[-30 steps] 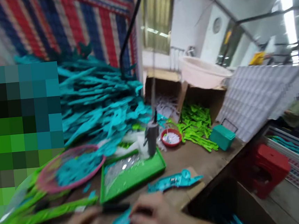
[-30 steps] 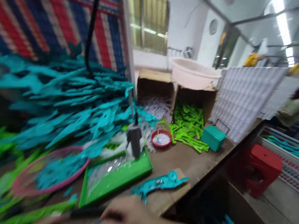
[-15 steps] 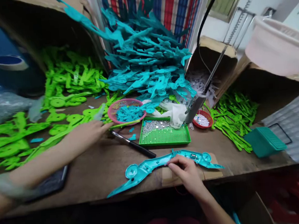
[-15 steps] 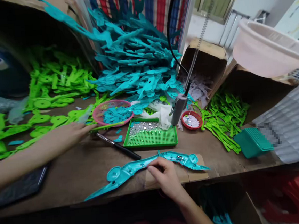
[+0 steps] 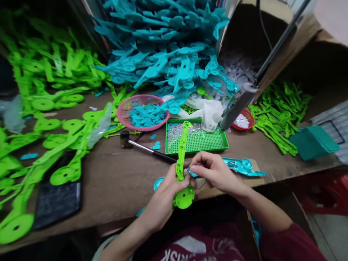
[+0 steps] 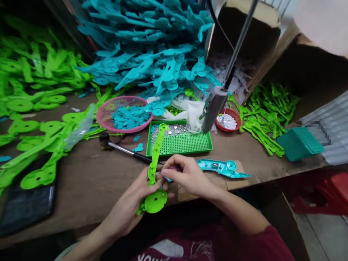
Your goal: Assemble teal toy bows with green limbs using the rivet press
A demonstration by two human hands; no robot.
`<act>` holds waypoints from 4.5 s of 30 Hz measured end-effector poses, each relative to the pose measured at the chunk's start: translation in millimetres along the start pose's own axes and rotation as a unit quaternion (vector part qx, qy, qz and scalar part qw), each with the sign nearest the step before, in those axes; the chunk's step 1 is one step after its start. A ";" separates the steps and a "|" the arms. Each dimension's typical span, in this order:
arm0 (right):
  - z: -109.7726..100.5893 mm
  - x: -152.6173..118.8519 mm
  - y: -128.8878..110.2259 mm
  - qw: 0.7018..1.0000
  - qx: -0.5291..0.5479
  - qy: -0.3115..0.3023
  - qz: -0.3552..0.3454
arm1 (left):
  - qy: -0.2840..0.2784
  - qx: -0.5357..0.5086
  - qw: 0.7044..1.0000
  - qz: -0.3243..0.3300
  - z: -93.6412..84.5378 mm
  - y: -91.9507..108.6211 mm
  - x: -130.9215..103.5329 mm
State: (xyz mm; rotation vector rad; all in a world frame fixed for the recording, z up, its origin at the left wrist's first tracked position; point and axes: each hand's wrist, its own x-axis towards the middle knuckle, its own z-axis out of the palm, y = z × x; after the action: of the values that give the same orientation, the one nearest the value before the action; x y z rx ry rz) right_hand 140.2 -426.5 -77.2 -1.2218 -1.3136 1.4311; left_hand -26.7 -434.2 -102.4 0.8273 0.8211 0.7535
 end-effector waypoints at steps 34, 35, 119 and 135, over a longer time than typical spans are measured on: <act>-22.7 32.6 9.5 0.997 0.009 -0.078 0.023 | 0.190 0.387 0.842 0.324 -50.3 21.9 11.1; -21.2 34.3 6.2 0.998 -0.037 -0.049 -0.025 | 0.181 0.382 0.853 0.307 -50.5 25.3 9.5; 30.6 23.4 34.7 0.898 -0.181 0.200 -0.348 | 0.140 0.368 0.885 0.248 -16.8 1.3 1.3; 32.0 52.8 11.9 0.992 0.119 0.010 -0.049 | 0.079 0.354 0.896 0.255 -41.6 15.6 2.0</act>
State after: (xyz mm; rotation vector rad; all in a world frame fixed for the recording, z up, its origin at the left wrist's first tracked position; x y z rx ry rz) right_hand 99.1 -382.7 -96.1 -0.9998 -1.1361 1.4542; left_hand -64.8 -411.8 -107.3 1.6988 1.0589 1.0054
